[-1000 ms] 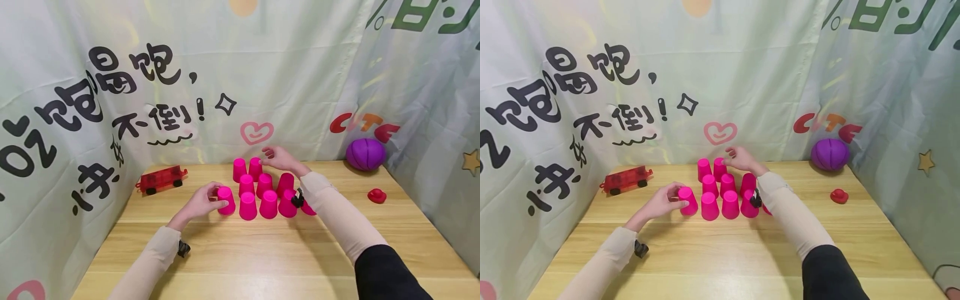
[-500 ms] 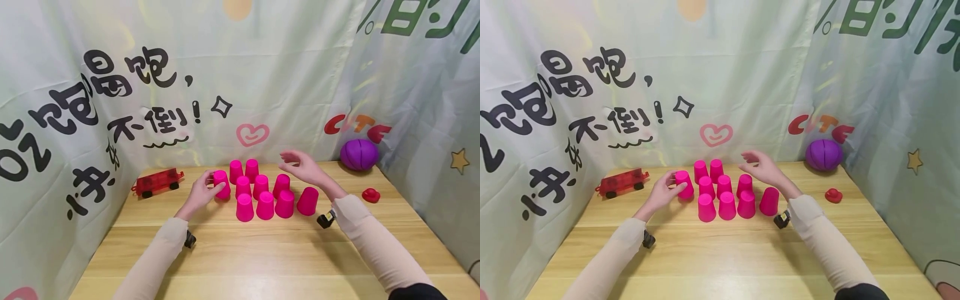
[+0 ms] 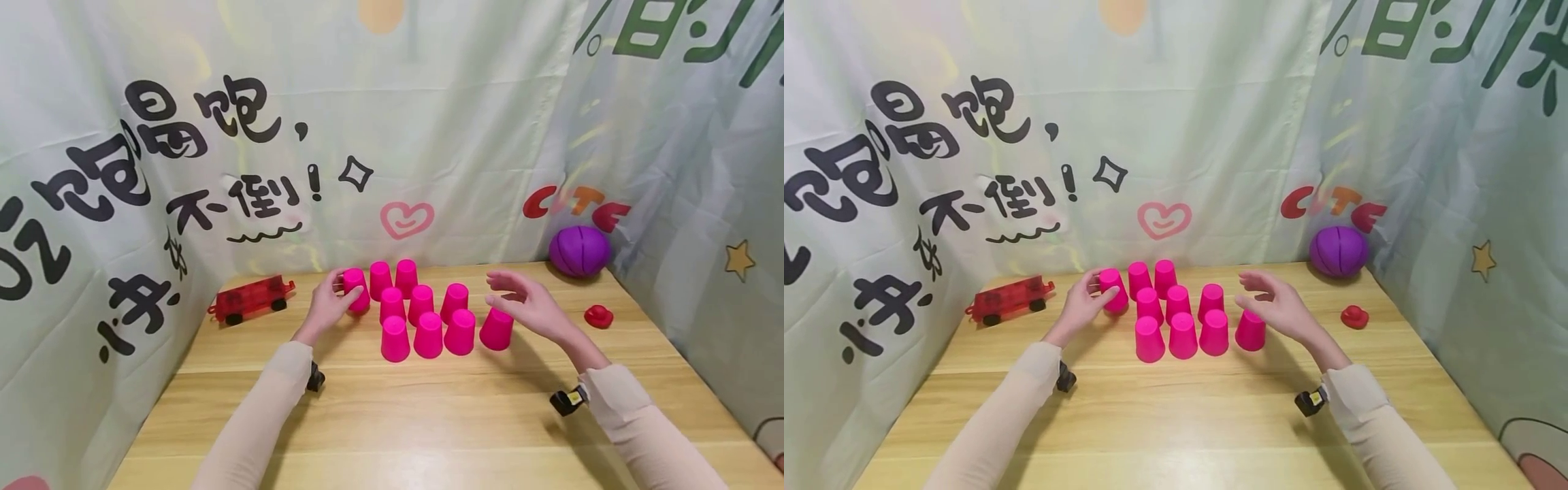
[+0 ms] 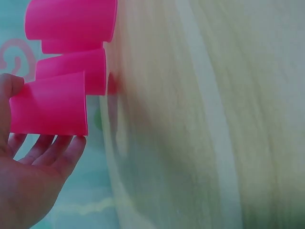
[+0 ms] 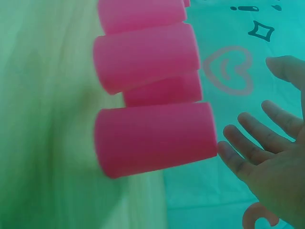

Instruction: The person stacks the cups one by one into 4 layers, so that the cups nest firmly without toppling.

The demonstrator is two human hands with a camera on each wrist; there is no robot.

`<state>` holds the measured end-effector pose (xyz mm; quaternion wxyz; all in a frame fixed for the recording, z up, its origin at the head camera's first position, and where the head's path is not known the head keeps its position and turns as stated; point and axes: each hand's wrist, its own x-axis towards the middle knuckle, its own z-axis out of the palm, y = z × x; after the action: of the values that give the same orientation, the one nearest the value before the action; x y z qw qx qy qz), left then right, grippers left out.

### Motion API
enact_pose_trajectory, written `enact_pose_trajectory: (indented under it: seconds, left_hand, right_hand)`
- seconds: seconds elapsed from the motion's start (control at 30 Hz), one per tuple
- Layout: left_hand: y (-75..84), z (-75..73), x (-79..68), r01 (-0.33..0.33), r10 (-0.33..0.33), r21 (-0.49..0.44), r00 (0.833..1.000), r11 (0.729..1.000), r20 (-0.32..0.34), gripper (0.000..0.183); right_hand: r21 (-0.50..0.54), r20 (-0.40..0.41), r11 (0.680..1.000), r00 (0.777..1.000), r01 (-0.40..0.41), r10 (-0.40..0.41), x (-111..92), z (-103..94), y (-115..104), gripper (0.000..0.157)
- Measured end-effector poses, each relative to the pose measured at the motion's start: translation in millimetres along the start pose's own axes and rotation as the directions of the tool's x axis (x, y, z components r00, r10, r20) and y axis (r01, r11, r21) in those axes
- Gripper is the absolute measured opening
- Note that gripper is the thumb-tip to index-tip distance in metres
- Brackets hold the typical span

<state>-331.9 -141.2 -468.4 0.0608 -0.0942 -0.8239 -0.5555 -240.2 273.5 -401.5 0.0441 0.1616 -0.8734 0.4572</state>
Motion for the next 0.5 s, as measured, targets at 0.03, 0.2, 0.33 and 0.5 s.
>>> enact_pose_trajectory:
  seconds: [0.03, 0.2, 0.33, 0.5]
  left_hand:
    - [-1.6, -0.5, 1.0, 0.002, -0.002, 0.001, 1.000, 1.000, -0.005, 0.055]
    - [-7.2, -3.6, 4.4, 0.006, -0.005, 0.014, 1.000, 1.000, -0.028, 0.057]
    - [-7.9, -5.0, 7.2, -0.001, 0.002, 0.020, 0.999, 1.000, -0.032, 0.058]
    - [-8.4, -4.9, 10.8, 0.016, -0.015, 0.035, 0.999, 0.999, -0.030, 0.060]
  right_hand:
    - [-0.001, -0.002, 1.000, 1.000, 0.002, -0.002, -3, 0.2, 2, 0.054]
    - [-0.005, -0.004, 1.000, 1.000, -0.009, 0.009, -12, 2.7, 10, 0.056]
    - [-0.028, -0.004, 0.999, 0.999, -0.043, 0.043, -17, 4.6, 15, 0.060]
    - [-0.031, -0.016, 0.998, 0.998, -0.053, 0.053, -23, 6.8, 21, 0.063]
